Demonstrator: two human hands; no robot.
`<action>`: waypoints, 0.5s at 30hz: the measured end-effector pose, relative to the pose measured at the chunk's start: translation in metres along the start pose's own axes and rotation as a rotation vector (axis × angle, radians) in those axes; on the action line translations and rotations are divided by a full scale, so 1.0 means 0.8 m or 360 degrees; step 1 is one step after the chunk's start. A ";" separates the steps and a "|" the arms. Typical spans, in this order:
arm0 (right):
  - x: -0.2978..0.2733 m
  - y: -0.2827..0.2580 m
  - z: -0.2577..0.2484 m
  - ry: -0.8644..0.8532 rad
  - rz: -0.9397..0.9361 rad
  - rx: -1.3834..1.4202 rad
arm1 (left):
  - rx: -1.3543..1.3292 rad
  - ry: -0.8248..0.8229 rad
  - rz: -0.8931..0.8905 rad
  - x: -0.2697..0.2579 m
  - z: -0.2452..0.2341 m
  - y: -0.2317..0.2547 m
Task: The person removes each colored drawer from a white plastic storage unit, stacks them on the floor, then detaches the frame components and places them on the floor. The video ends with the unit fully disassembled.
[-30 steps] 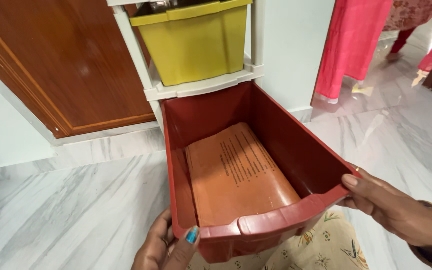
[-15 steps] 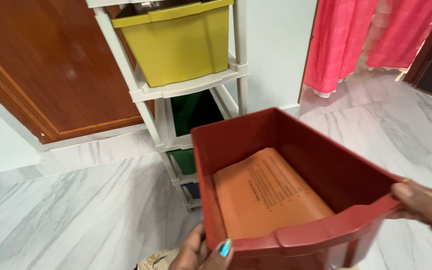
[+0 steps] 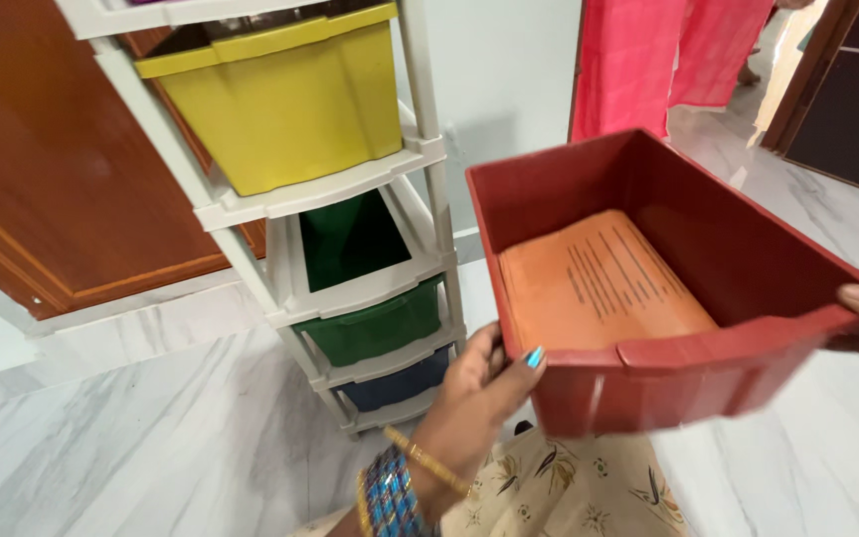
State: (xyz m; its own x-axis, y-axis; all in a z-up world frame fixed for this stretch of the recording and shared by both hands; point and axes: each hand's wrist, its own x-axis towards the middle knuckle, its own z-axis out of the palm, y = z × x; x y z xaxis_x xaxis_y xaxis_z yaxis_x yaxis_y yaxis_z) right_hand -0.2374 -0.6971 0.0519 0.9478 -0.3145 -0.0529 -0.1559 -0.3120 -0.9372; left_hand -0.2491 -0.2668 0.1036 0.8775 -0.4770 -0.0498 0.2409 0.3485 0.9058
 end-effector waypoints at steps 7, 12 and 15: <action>0.108 0.060 0.047 -0.0045 -0.0149 0.0427 | 0.0113 0.0017 0.0017 0.170 -0.088 -0.093; 0.225 0.191 0.104 -0.0266 -0.0048 0.0701 | 0.0229 0.0168 -0.0143 0.274 -0.179 -0.241; 0.268 0.269 0.149 -0.0372 0.0099 0.0869 | -0.0053 0.0170 -0.0008 0.330 -0.231 -0.339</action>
State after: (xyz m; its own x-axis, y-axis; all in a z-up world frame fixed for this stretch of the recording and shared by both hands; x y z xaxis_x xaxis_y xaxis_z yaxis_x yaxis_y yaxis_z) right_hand -0.0347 -0.7249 -0.2019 0.9872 -0.0926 -0.1299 -0.1062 0.2264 -0.9682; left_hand -0.0063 -0.3381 -0.2332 0.9150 -0.3906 -0.1006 0.2575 0.3735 0.8912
